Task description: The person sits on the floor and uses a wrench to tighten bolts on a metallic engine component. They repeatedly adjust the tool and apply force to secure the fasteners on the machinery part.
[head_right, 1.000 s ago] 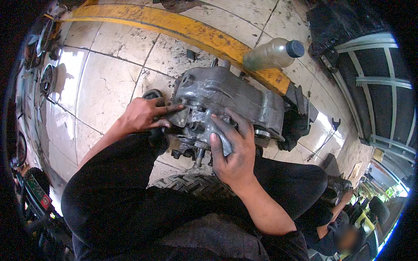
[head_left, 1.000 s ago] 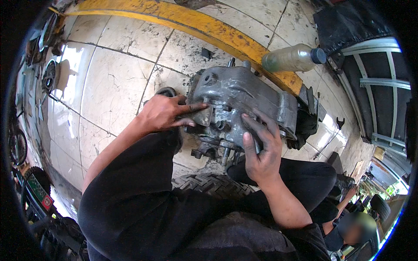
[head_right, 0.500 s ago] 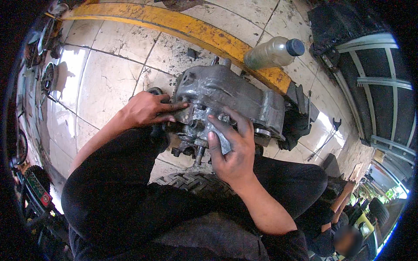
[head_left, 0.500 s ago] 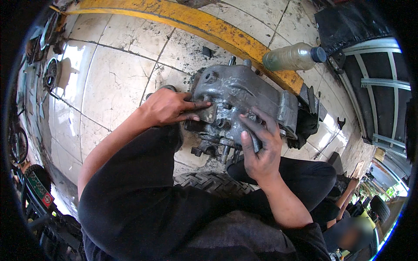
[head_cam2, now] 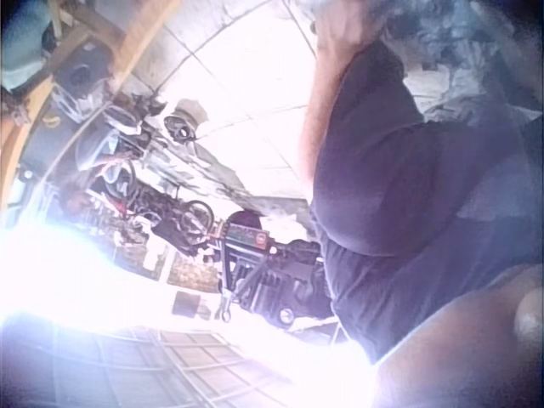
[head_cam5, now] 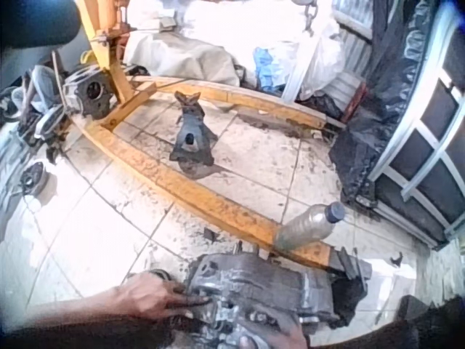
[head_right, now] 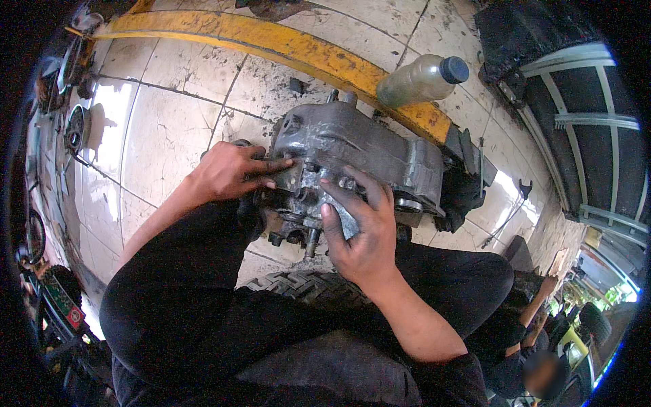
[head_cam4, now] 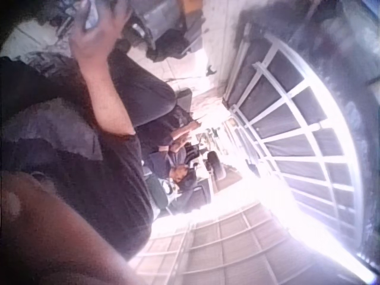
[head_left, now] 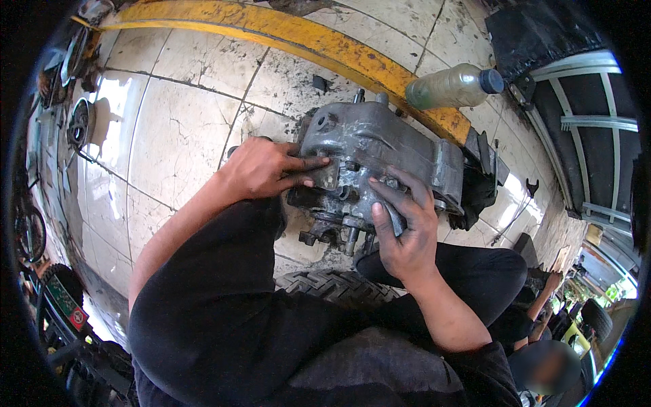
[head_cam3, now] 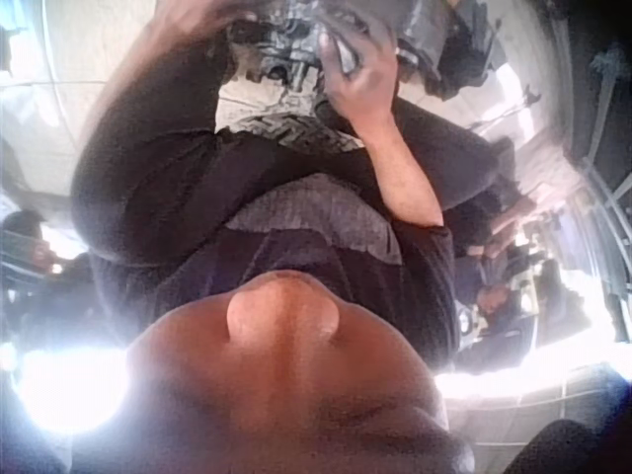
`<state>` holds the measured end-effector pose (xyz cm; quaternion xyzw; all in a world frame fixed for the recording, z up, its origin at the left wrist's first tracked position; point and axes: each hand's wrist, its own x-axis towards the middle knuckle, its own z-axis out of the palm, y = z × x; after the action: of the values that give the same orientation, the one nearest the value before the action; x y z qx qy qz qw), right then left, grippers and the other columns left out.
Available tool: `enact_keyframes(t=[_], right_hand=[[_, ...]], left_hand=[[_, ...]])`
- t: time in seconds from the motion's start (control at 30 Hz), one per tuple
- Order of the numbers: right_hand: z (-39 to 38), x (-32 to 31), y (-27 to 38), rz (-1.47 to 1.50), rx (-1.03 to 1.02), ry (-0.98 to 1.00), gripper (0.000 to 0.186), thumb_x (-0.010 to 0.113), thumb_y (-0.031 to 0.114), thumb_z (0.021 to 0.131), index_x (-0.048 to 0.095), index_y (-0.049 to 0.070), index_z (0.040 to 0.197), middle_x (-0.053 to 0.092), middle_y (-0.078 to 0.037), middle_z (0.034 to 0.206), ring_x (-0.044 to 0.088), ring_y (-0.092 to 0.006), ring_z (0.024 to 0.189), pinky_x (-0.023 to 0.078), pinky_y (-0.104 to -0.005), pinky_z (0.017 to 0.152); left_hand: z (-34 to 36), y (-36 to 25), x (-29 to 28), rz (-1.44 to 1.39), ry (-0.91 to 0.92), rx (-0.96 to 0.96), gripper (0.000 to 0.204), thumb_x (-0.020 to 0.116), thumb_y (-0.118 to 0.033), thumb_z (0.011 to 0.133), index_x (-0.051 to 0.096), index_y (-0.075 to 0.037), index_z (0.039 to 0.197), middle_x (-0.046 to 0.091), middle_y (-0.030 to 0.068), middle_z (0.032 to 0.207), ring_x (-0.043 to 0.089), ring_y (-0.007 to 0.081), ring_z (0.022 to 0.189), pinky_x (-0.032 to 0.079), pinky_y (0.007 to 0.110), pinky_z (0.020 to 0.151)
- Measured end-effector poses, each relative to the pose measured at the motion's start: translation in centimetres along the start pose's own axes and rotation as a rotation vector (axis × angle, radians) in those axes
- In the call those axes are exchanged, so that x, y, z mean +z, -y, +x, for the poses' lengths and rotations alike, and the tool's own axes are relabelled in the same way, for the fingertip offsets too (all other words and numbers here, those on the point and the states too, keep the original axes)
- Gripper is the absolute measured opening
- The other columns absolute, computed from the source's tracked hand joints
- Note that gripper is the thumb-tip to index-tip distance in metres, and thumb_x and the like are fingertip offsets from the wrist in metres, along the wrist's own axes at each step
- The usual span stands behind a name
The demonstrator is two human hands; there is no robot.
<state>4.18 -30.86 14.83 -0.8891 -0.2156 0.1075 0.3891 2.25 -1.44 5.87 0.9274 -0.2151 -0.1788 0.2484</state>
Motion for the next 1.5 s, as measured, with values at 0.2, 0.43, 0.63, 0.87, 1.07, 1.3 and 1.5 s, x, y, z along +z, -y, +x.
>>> enact_keyframes(t=[0.2, 0.43, 0.63, 0.87, 1.07, 1.3, 1.5], right_hand=[[0.2, 0.0, -0.1, -0.017, -0.015, 0.016, 0.029, 0.073, 0.018, 0.091, 0.078, 0.012, 0.118, 0.063, -0.018, 0.132, 0.058, -0.0398, 0.122, 0.044, -0.0474, 0.108], [-0.1, 0.1, -0.2, -0.017, -0.022, 0.000, 0.030, 0.073, 0.019, 0.091, 0.077, 0.012, 0.120, 0.063, -0.019, 0.131, 0.058, -0.0409, 0.120, 0.044, -0.0486, 0.107], [-0.1, 0.1, -0.3, -0.008, -0.017, 0.021, 0.030, 0.073, 0.020, 0.091, 0.077, 0.012, 0.120, 0.063, -0.020, 0.131, 0.058, -0.0407, 0.120, 0.044, -0.0479, 0.108], [0.2, 0.0, -0.3, -0.003, -0.008, 0.021, 0.030, 0.072, 0.021, 0.092, 0.077, 0.012, 0.120, 0.064, -0.019, 0.131, 0.057, -0.0407, 0.121, 0.044, -0.0482, 0.108], [0.0, 0.1, -0.5, -0.020, -0.010, 0.022, 0.030, 0.071, 0.023, 0.093, 0.078, 0.011, 0.120, 0.064, -0.019, 0.130, 0.057, -0.0403, 0.121, 0.043, -0.0479, 0.108], [0.1, 0.3, -0.4, -0.001, -0.022, 0.008, 0.030, 0.071, 0.022, 0.093, 0.078, 0.011, 0.120, 0.064, -0.019, 0.130, 0.057, -0.0409, 0.121, 0.043, -0.0483, 0.108], [0.1, 0.2, -0.3, -0.016, -0.014, 0.014, 0.030, 0.072, 0.022, 0.092, 0.078, 0.012, 0.120, 0.064, -0.018, 0.130, 0.056, -0.0409, 0.122, 0.043, -0.0488, 0.109]], left_hand=[[0.2, 0.0, -0.4, -0.002, 0.032, -0.037, 0.049, 0.065, -0.054, 0.096, 0.062, -0.042, 0.143, 0.064, 0.0106, 0.080, 0.065, 0.0314, 0.066, 0.051, 0.045, 0.060], [-0.2, -0.6, -0.6, 0.023, 0.030, -0.010, 0.049, 0.067, -0.052, 0.095, 0.061, -0.043, 0.144, 0.065, 0.0112, 0.081, 0.066, 0.0316, 0.068, 0.052, 0.045, 0.061], [0.4, 0.8, -0.9, -0.050, 0.146, -0.026, 0.053, 0.070, -0.047, 0.094, 0.060, -0.042, 0.145, 0.063, 0.0139, 0.088, 0.067, 0.0359, 0.076, 0.053, 0.047, 0.065], [0.8, 1.7, -0.1, -0.023, 0.039, 0.067, 0.050, 0.064, -0.058, 0.096, 0.062, -0.044, 0.143, 0.065, 0.0085, 0.081, 0.067, 0.0254, 0.067, 0.051, 0.043, 0.059], [1.1, 1.7, -0.5, -0.029, 0.053, 0.101, 0.050, 0.064, -0.058, 0.095, 0.062, -0.043, 0.142, 0.065, 0.0099, 0.078, 0.068, 0.0308, 0.068, 0.051, 0.044, 0.060], [0.8, 2.1, -0.3, -0.087, 0.098, 0.062, 0.052, 0.068, -0.050, 0.094, 0.060, -0.043, 0.145, 0.064, 0.0122, 0.085, 0.066, 0.0361, 0.074, 0.051, 0.048, 0.065], [1.2, 1.4, -0.7, -0.141, 0.093, 0.079, 0.051, 0.069, -0.049, 0.094, 0.062, -0.042, 0.144, 0.065, 0.0130, 0.084, 0.067, 0.0366, 0.074, 0.051, 0.047, 0.065]])
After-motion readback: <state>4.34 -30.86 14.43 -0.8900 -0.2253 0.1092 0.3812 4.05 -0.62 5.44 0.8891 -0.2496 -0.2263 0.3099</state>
